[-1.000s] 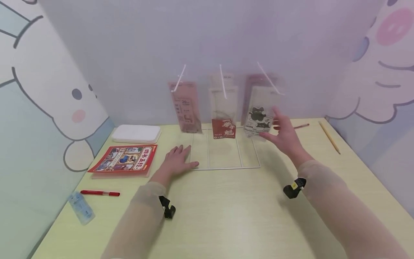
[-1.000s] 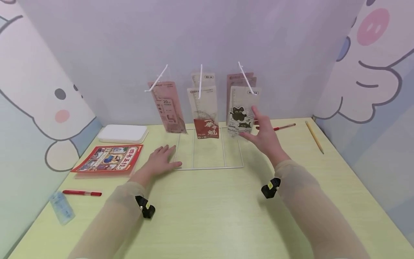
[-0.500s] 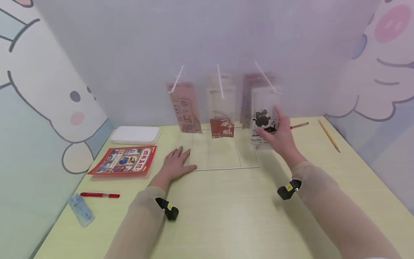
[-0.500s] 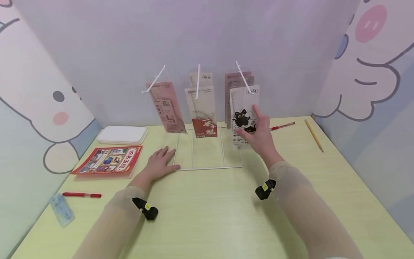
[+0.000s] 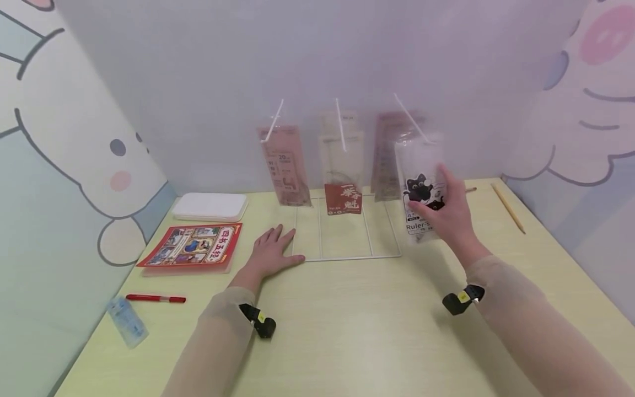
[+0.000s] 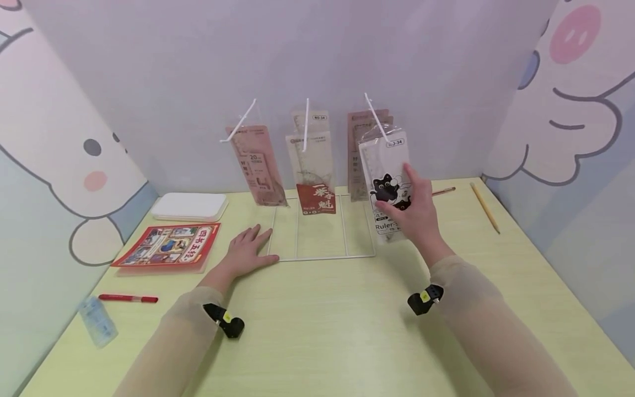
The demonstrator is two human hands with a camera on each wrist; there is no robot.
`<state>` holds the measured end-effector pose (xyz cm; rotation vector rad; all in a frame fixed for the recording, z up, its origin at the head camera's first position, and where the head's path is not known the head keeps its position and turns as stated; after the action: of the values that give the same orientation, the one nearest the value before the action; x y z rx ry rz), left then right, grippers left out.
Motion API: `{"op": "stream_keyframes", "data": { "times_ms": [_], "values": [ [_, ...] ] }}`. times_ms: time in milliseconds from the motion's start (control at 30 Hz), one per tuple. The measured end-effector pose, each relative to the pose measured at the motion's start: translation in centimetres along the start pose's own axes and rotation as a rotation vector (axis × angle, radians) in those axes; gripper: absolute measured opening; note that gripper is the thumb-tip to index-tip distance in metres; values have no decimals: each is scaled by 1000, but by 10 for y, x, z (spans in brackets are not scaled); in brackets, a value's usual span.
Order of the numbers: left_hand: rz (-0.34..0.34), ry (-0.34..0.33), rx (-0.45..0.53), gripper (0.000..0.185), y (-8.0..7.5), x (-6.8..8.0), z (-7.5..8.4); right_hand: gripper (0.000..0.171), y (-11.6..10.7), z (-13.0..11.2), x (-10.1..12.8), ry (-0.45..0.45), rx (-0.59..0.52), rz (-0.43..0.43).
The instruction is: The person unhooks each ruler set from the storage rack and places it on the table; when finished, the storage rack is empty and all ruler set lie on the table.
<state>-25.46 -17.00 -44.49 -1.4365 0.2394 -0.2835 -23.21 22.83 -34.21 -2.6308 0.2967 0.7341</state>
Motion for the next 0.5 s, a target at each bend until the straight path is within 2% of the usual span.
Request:
{"op": "stream_keyframes", "data": {
  "times_ms": [500],
  "values": [
    [10, -1, -17, 89, 5, 0, -2, 97, -18, -4, 23, -78, 70, 22]
  ]
}}
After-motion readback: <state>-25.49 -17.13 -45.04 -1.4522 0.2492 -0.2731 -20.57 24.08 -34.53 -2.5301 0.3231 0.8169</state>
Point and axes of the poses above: each hand's wrist, its own x-axis away from the middle knuckle, its own y-axis out of the palm, z = x × y, the point moved 1 cm from there along -x, towards the middle knuckle, and after that the axes turned 10 degrees about -x, right-handed, at the moved point
